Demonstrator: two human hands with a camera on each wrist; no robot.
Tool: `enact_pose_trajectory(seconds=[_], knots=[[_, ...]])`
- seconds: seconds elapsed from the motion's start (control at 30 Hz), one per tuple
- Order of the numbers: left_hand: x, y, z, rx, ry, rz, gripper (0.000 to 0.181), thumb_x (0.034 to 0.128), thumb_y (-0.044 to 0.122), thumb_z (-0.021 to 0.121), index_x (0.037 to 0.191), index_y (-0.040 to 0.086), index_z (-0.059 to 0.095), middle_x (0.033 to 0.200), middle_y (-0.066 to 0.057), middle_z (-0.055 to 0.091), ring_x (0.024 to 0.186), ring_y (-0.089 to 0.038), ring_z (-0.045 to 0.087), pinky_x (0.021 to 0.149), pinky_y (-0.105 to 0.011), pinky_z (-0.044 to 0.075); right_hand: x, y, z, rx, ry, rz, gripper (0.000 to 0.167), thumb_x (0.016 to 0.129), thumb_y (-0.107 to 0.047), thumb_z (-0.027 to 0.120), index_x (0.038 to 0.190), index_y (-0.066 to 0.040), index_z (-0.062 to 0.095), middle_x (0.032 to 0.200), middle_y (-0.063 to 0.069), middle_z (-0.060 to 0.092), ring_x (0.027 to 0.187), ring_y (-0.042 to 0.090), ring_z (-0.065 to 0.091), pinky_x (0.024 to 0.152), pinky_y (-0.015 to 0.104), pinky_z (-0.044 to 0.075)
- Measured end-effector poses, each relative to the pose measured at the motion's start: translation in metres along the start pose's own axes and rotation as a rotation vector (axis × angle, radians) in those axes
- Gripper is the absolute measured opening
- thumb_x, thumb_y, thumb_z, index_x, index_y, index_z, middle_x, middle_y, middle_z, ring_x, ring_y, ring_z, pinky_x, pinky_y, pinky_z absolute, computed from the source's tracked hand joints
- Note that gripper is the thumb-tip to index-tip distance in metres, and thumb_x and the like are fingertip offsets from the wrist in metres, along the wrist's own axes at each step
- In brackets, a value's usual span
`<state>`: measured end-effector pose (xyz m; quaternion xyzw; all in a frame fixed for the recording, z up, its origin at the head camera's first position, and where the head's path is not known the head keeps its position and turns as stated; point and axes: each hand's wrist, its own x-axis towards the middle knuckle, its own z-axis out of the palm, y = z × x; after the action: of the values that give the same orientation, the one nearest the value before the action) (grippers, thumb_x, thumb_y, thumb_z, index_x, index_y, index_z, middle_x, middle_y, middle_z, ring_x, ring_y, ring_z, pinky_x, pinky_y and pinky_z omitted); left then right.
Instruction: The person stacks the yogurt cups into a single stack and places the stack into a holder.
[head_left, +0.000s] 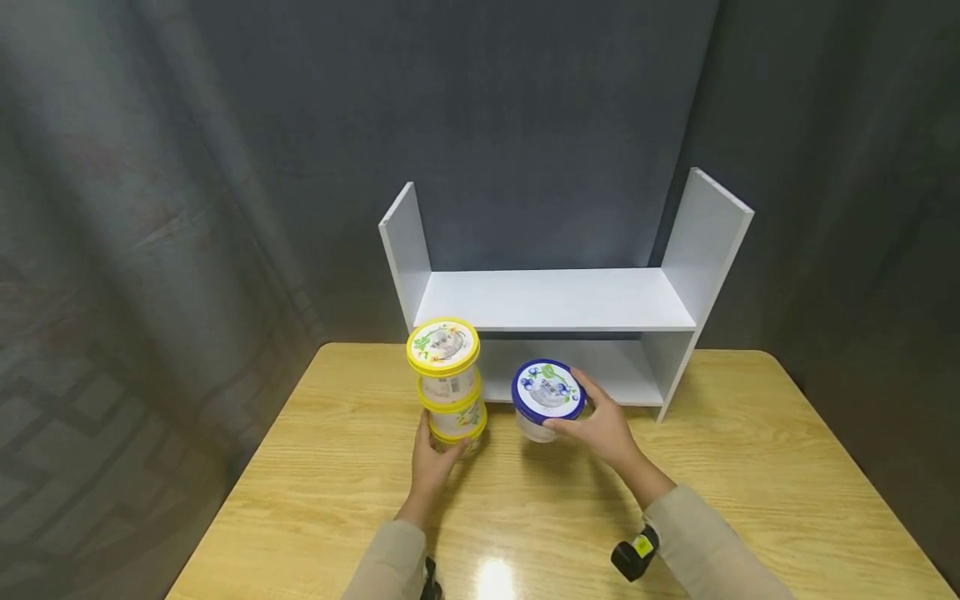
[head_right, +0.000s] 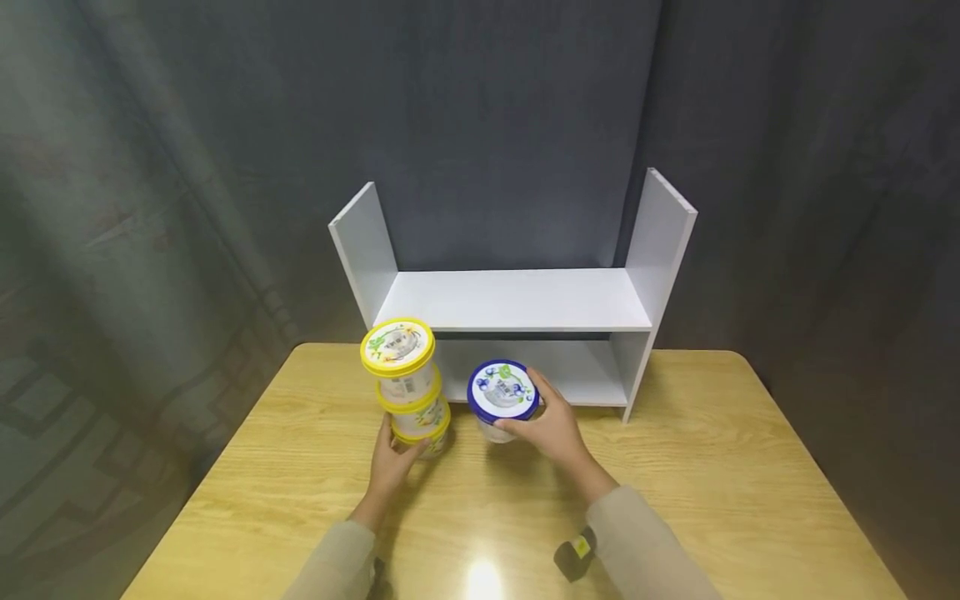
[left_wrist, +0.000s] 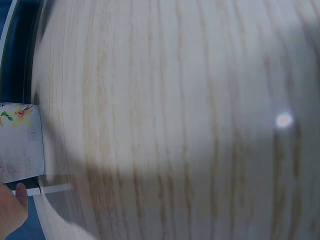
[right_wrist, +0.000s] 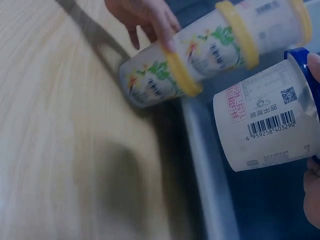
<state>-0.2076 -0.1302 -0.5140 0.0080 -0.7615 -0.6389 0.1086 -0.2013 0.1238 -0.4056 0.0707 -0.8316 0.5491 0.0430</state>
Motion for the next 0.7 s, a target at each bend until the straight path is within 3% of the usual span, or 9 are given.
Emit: enact_pose_trajectory(seconds=[0.2,0.47,0.7], knots=[[0.000,-0.001,0.000,0.037,0.026,-0.004,0.091,0.0691,0.025,0.072,0.138,0.012,0.014,0.136,-0.013,0.025,0.119,-0.034,0.028,0.093,-0.051,0.031,-0.001,-0.020,-0.003,0.029,-0.016,-0.025,0.087,0.062,-0.021,0.078,0.133,-0.003,0.030,0.134,0.023,0.027,0.118,0.041,0.028,0.094,0.043,0.032],[0.000,0.000,0.000,0.031,0.027,-0.023,0.091,0.0691,0.026,0.072,0.138,0.014,0.014,0.136,-0.011,0.024,0.120,-0.032,0.027,0.095,-0.049,0.029,0.003,-0.044,-0.014,0.002,-0.027,-0.103,0.088,0.061,-0.023,0.078,0.133,-0.007,0.031,0.134,0.019,0.029,0.121,0.036,0.026,0.098,0.043,0.026],[0.002,-0.004,0.000,0.067,0.044,0.047,0.090,0.0689,0.025,0.072,0.137,0.010,0.016,0.133,-0.017,0.028,0.115,-0.037,0.033,0.089,-0.052,0.035,0.008,-0.065,-0.021,0.011,-0.056,-0.132,0.088,0.061,-0.023,0.078,0.133,-0.007,0.031,0.135,0.016,0.028,0.124,0.031,0.023,0.101,0.040,0.022]])
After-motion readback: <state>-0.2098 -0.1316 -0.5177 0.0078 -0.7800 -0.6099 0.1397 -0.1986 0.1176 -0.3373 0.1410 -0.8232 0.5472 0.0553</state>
